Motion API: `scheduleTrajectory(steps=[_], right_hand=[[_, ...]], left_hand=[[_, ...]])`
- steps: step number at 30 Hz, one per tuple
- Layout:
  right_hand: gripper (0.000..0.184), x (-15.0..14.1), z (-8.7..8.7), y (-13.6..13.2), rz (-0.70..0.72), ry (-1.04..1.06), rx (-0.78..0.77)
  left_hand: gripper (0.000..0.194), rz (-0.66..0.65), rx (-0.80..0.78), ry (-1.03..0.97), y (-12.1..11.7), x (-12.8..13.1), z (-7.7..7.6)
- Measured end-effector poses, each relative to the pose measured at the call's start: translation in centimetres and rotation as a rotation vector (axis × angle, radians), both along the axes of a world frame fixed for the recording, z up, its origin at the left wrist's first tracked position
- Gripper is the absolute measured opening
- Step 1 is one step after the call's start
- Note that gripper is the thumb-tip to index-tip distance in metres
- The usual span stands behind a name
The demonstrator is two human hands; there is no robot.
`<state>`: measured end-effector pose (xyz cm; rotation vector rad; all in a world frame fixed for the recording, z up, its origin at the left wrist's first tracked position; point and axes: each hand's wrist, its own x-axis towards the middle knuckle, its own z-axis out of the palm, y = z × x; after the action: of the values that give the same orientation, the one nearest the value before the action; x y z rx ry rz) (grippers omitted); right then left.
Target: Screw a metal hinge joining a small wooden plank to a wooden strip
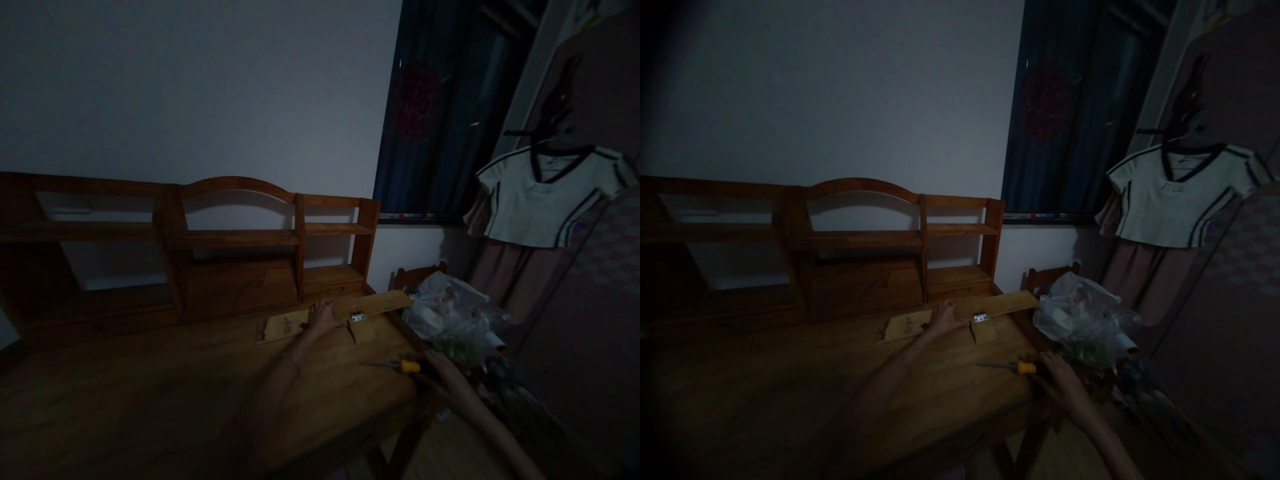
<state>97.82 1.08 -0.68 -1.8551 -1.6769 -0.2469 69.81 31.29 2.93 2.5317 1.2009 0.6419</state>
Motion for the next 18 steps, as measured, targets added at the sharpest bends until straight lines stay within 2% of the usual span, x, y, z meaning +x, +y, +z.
scheduleTrajectory(steps=[3, 8, 11, 14, 18], right_hand=[[0.044, -0.2, -0.5, 2.4, 0.085, 0.059, -0.076], [0.038, -1.5, 0.8, 4.8, 0.194, 0.122, -0.184], [0.035, -2.1, 1.6, 6.2, 0.265, 0.110, -0.201], [0.035, -2.4, 2.0, 8.0, 0.274, 0.066, -0.158], [0.035, -2.7, 2.3, 9.7, 0.274, 0.041, -0.143]], left_hand=[[0.096, -0.011, 0.016, 0.044, 0.6, 0.2, 0.0], [0.096, -0.026, 0.043, 0.057, 0.6, -0.4, 0.2], [0.078, -0.063, 0.082, -0.040, 0.4, -1.7, 0.5], [0.056, -0.084, 0.112, -0.169, 0.1, -3.7, 0.6], [0.045, -0.144, 0.126, -0.259, -1.0, -7.4, 0.3]])
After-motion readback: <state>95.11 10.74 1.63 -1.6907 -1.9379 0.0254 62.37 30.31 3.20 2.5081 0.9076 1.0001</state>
